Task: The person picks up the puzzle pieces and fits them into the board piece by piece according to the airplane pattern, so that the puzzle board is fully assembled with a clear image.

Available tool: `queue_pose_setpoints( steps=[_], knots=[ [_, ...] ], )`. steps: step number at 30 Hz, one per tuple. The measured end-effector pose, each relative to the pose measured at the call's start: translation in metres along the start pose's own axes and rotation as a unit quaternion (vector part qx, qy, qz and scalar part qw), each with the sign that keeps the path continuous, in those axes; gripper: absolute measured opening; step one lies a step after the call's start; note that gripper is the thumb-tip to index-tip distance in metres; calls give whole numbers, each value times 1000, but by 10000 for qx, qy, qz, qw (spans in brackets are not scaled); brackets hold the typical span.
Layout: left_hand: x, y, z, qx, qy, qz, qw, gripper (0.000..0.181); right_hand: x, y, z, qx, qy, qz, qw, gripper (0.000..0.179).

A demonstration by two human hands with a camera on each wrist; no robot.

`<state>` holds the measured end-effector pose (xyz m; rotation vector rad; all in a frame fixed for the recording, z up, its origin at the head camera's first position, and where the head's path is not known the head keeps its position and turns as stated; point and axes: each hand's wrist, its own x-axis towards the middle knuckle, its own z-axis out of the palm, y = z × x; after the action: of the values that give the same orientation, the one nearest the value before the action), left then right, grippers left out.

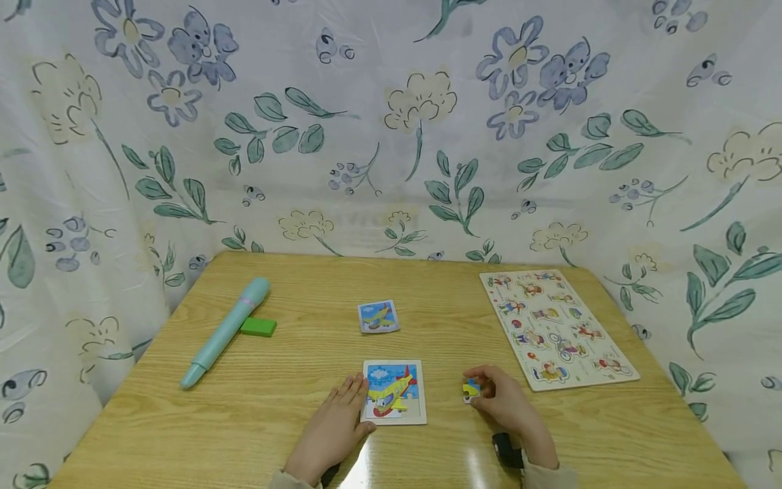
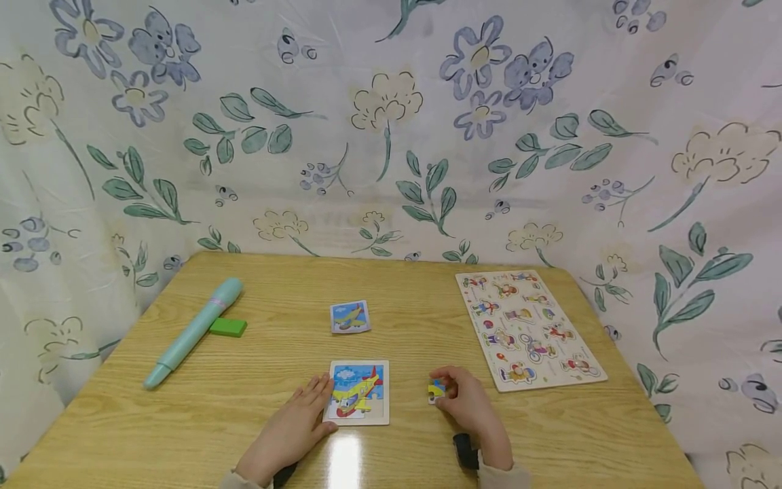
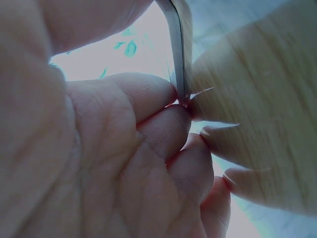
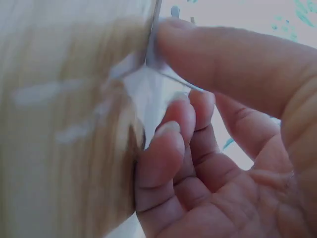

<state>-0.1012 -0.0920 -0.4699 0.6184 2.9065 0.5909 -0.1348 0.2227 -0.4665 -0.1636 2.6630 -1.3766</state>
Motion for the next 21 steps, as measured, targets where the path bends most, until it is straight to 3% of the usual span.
queue_pose_setpoints(
  steps=[6, 10, 17, 21],
  knots=[
    [0, 0, 0, -43, 19, -4, 10000, 73, 3, -4, 8, 25, 433, 280, 9987, 21],
    [1, 0, 0, -54, 30, -8, 10000, 73, 5, -7, 13, 275, 468, 255, 9982, 22],
    [1, 0, 0, -39, 50, -25, 10000, 73, 7, -19, 27, 865, -113, -133, 9961, 27],
    [1, 0, 0, -39, 17, -25, 10000, 73, 9, -25, 39, 923, -445, -432, 9938, 26]
  ],
)
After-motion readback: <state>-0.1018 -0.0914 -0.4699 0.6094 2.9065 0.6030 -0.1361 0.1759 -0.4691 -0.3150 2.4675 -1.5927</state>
